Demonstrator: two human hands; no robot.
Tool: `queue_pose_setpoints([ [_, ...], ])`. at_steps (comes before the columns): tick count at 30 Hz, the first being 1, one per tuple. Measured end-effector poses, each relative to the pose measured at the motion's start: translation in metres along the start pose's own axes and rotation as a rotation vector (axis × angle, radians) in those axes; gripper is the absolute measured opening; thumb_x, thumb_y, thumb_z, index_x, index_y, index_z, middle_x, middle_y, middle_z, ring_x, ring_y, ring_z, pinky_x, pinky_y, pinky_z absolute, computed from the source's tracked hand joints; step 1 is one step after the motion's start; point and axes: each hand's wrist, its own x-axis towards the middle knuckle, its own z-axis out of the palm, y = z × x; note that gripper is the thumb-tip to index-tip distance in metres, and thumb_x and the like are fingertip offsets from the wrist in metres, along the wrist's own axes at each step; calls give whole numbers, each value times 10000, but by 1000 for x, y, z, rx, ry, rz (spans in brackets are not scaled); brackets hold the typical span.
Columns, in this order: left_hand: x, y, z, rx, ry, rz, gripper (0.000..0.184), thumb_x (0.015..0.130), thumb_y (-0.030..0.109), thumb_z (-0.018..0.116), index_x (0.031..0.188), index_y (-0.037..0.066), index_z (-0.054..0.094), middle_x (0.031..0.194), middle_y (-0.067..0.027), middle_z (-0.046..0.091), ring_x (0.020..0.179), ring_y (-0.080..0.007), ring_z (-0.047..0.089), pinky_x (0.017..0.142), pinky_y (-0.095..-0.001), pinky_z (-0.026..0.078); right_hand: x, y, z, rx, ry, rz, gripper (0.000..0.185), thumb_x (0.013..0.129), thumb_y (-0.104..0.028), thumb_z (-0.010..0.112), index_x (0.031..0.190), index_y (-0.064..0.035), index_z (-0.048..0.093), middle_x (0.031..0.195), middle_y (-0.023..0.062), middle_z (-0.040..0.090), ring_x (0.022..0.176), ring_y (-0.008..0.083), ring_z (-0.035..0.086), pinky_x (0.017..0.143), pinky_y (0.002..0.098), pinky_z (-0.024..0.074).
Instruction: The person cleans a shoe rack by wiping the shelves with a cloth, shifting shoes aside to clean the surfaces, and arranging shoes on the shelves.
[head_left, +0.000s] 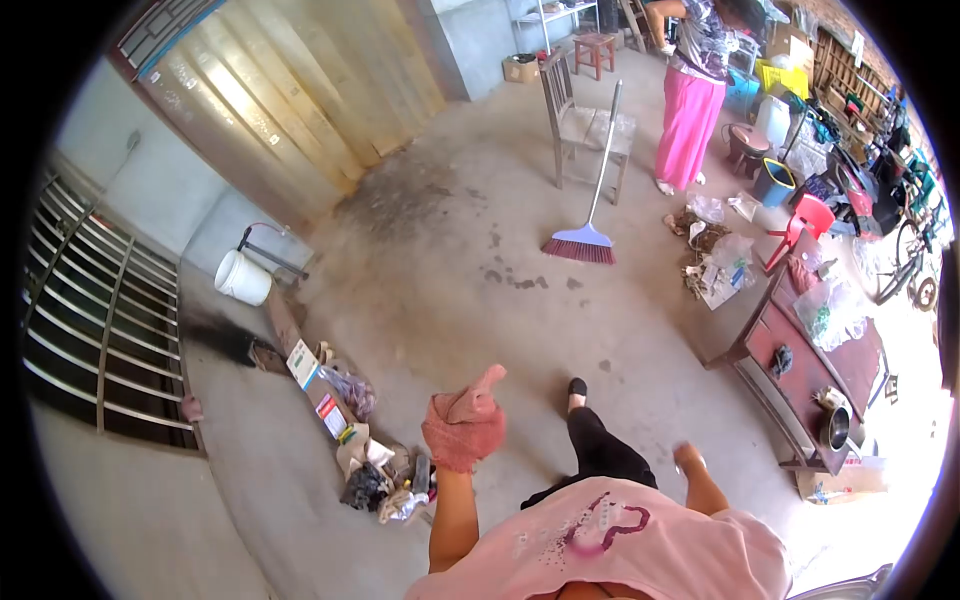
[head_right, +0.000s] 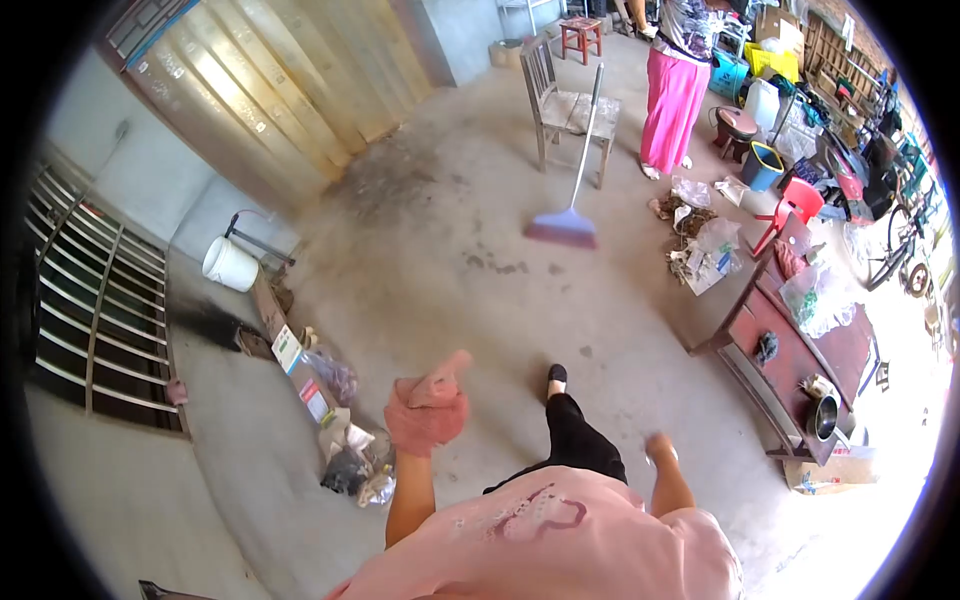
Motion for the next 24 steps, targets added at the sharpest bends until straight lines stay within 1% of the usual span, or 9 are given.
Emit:
queue_pose_setpoints([
  [1,22,-14,1,-48,-19,-41,192,670,234,562,842,161,521,746,-25,469,693,-189,484,578,-329,403,-9,14,0,107,-176,271,277,756,-245,643,1011,-142,671,998,141,660,966,301,625,810,393,499],
  [2,42,-26,2,-82,-36,-88,207,660,246,567,847,166,523,761,-28,472,709,-190,484,590,-330,404,-48,2,-48,-620,-513,-204,235,772,-281,606,952,-161,697,996,101,670,956,248,634,765,378,523],
  [3,61,-40,1,-99,-53,-144,223,651,257,572,851,171,524,776,-30,475,725,-191,483,601,-331,405,-67,-24,-67,-606,-580,17,217,745,-186,662,958,-188,706,1001,52,676,1000,218,625,815,352,501],
  [9,93,-121,29,42,-231,-585,318,596,327,600,879,199,535,865,-44,494,821,-198,480,671,-338,410,-19,-100,-139,-110,-330,111,175,818,-171,557,710,-74,654,655,105,647,529,224,608,499,371,497],
  [10,87,-134,34,96,-289,-679,334,587,339,605,884,203,537,879,-46,497,837,-199,479,683,-339,411,51,-59,-92,473,-346,480,168,805,-163,559,696,-70,646,627,86,636,499,205,578,455,381,470],
  [11,81,-148,39,149,-355,-774,349,578,351,610,889,208,538,894,-48,500,853,-201,479,695,-340,411,103,-65,-90,172,-384,260,401,911,-291,451,632,-78,644,597,132,620,495,219,571,494,374,456],
  [14,76,-182,50,251,-563,-985,397,550,386,624,903,222,544,939,-55,510,901,-204,477,730,-344,414,174,-203,-176,-339,194,-547,254,826,-278,566,711,-60,625,601,101,591,493,212,561,488,352,461],
  [16,86,-200,61,253,-676,-1045,429,532,409,634,912,231,547,968,-60,516,934,-206,476,753,-346,415,222,-325,-227,659,-38,128,237,846,-227,546,887,-4,615,627,106,599,499,201,565,487,323,461],
  [24,262,-338,51,274,-774,-1027,555,458,502,672,949,269,561,1086,-78,541,1062,-216,471,846,-355,422,349,-644,-316,707,-36,-230,257,888,-246,503,995,-36,604,743,85,630,540,153,584,492,278,464],
])
